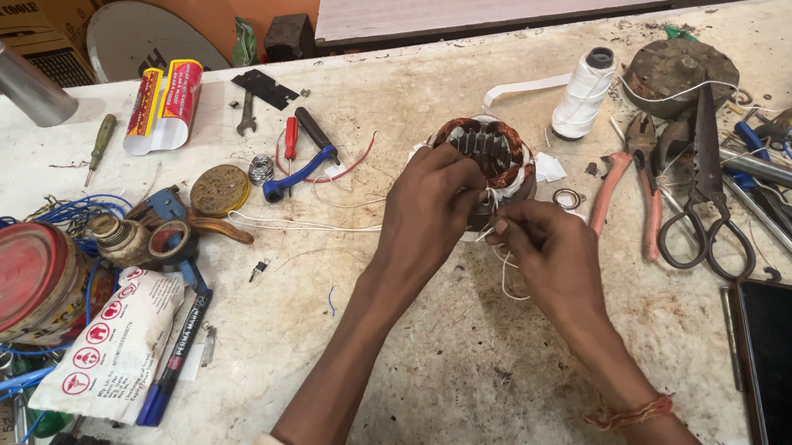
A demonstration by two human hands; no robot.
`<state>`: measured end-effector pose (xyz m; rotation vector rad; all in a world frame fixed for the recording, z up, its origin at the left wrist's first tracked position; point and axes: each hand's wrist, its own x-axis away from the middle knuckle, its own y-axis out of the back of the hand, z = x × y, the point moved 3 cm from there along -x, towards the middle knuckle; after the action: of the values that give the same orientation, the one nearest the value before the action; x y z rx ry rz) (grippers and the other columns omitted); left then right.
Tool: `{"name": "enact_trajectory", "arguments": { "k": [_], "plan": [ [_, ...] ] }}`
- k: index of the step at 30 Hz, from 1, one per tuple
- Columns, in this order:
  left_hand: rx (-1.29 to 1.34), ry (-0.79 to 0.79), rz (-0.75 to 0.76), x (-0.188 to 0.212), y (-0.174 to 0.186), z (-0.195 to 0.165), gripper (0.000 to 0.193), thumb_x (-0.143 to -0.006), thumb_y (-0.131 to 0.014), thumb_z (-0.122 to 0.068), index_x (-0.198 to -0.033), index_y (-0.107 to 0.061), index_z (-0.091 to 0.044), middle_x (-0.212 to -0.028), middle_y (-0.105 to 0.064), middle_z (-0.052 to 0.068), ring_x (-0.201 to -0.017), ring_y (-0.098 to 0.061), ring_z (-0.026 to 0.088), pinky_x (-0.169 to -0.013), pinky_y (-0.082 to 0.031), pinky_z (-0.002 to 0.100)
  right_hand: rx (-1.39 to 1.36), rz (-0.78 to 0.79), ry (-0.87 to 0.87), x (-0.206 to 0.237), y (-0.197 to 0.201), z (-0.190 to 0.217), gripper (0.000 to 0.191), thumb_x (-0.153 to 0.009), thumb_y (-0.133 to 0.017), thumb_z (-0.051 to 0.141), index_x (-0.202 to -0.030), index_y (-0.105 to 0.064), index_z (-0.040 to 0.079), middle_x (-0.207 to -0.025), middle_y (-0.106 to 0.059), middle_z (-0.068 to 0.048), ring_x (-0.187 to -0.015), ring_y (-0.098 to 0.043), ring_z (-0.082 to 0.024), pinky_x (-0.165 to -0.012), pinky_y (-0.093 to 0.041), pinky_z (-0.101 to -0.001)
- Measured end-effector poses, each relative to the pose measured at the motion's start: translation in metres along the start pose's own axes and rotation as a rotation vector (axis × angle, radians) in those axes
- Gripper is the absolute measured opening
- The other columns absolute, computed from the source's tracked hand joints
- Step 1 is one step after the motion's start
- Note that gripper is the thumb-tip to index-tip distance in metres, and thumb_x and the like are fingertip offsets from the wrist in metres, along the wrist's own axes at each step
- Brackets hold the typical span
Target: The person works on a motor stator by hand, tying white thread around copper windings to secure them. They use scissors to cut the thread and a screwdriver to adjust the windings. The person repeatedly ties and cuts thread around the stator throughout the clip.
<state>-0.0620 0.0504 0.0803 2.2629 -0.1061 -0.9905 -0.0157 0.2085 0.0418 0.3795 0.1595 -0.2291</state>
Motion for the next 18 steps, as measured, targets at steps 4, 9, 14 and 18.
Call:
{"name": "enact_trajectory", "arguments": {
  "k": [4,9,14,18],
  "plan": [
    [0.488,0.196,0.031,-0.004,0.004,0.002,0.004,-0.093,-0.067,-0.004,-0.095,-0.067,-0.008,-0.106,-0.064,0.004,-0.096,-0.070,0.019,-0.085,-0.061,0.033,-0.195,-0.055,-0.028,0.003,0.011,0.001,0.018,-0.098,-0.059,0.005,-0.110,-0.070,-0.002,-0.090,-0.076,-0.009,-0.078,-0.075,-0.016,-0.072,-0.063,-0.0286],
    [0.391,0.076,0.638,0.030,0.023,-0.017,0.015,-0.084,-0.066,0.002,-0.096,-0.071,-0.007,-0.102,-0.072,0.008,-0.089,-0.072,0.020,-0.077,-0.060,0.033,-0.211,-0.166,-0.006,-0.002,0.032,0.002,0.018,-0.101,-0.055,0.005,-0.113,-0.065,-0.001,-0.086,-0.069,-0.007,-0.068,-0.067,-0.014,-0.063,-0.057,-0.0283],
    [0.174,0.030,0.785,0.050,0.018,-0.040,0.022,-0.089,-0.067,-0.004,-0.110,-0.074,-0.011,-0.109,-0.075,0.010,-0.089,-0.073,0.019,-0.075,-0.062,0.033,-0.142,-0.169,-0.066,-0.010,0.035,-0.005,0.018,-0.104,-0.057,0.013,-0.106,-0.068,-0.001,-0.074,-0.062,-0.007,-0.058,-0.057,-0.011,-0.054,-0.047,-0.0270],
    [-0.031,-0.008,0.122,0.005,0.021,-0.029,0.010,-0.095,-0.064,-0.003,-0.099,-0.073,-0.001,-0.090,-0.074,0.018,-0.083,-0.072,0.028,-0.081,-0.058,0.044,-0.061,-0.168,-0.101,-0.006,0.036,-0.011,0.021,-0.104,-0.059,0.016,-0.100,-0.068,-0.002,-0.067,-0.059,-0.005,-0.055,-0.054,-0.011,-0.051,-0.043,-0.0269]
  ]
}}
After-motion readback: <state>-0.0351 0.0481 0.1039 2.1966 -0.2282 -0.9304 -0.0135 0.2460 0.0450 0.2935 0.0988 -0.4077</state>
